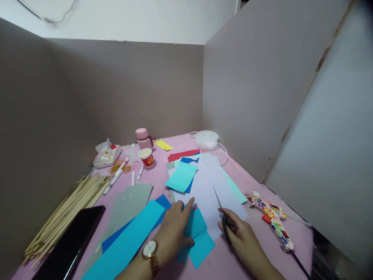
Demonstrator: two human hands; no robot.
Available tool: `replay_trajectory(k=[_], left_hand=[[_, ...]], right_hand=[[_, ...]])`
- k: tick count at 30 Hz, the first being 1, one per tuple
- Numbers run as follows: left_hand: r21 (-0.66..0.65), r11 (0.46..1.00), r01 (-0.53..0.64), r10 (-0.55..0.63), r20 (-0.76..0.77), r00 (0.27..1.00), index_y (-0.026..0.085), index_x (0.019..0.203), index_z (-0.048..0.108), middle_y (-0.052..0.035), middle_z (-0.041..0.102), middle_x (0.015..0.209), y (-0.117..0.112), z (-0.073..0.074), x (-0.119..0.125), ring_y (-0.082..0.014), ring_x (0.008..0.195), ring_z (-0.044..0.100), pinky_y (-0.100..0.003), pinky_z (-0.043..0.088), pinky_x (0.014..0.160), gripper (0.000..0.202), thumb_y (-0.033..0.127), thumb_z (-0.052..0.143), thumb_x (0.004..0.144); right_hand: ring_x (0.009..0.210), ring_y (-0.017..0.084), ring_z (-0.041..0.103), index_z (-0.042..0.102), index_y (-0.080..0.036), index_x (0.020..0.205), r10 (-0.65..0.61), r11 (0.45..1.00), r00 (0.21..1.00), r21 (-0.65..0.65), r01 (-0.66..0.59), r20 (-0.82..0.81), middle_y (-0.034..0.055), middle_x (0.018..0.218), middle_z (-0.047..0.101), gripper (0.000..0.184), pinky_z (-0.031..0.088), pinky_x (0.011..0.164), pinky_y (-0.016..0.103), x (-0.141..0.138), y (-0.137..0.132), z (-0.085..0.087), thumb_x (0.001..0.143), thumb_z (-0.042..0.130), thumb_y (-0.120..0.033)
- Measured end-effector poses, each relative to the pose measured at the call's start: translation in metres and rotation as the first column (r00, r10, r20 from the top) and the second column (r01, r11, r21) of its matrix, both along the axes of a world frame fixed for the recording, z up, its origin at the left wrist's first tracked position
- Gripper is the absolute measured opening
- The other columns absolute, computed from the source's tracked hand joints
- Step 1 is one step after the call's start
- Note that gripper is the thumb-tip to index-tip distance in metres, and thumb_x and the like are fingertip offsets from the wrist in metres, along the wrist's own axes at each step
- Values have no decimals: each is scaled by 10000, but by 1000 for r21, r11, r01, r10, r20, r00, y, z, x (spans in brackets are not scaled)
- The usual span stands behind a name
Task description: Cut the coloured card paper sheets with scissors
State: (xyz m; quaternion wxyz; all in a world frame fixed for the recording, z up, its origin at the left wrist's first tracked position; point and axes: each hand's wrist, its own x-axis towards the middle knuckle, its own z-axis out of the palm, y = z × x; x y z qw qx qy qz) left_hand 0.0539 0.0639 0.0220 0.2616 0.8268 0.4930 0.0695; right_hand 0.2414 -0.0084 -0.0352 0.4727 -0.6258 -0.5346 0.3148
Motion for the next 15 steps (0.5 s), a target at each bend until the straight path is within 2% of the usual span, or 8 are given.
replay_trajectory(k=[3,6,9,11,13,15], left_hand=[[-106,993,-44,59,150,987,190,1387,329,-156,505,1316,0,-5,-18,-322,1164,483,-421,365,955,852,114,655,604],[-242,968,-64,140,310,940,124,1322,386,-169,536,1307,6,-4,-34,-307,1159,513,-405,396,959,765,202,677,618],[-334,941,-52,212,462,861,72,1293,338,-188,574,1259,22,10,-44,-266,1080,590,-354,482,881,681,309,608,714],[-336,938,-82,258,524,811,93,1285,323,-171,569,1261,39,24,-45,-240,1082,591,-336,487,883,586,346,532,800],[-313,939,-143,300,538,788,109,1253,358,-160,577,1232,60,35,-41,-228,1053,599,-348,489,881,503,342,519,838],[-291,935,-202,330,511,794,129,1218,420,-129,599,1171,84,37,-34,-219,985,619,-387,509,834,427,320,533,853]], right_hand=[[701,179,607,583,-136,1129,38,999,999,-21,-38,1,47,789,680,404,485,646,250,0,0,-1,827,529,-400],[772,198,627,573,-129,1142,54,997,998,-46,-55,-25,54,800,687,444,487,694,249,1,-1,-5,823,532,-434],[843,200,640,556,-121,1153,33,997,990,-57,-42,-140,78,872,697,494,486,751,232,4,1,-10,808,543,-474],[889,193,644,541,-114,1163,35,997,975,-63,-50,-218,102,954,698,522,479,787,211,5,3,-13,802,550,-492],[926,194,645,542,-107,1162,45,996,963,-66,-64,-266,123,1011,695,549,479,805,198,4,6,-19,783,576,-504],[941,204,651,563,-101,1137,11,999,952,-46,-27,-305,141,1040,694,573,483,820,197,2,10,-28,748,613,-519]])
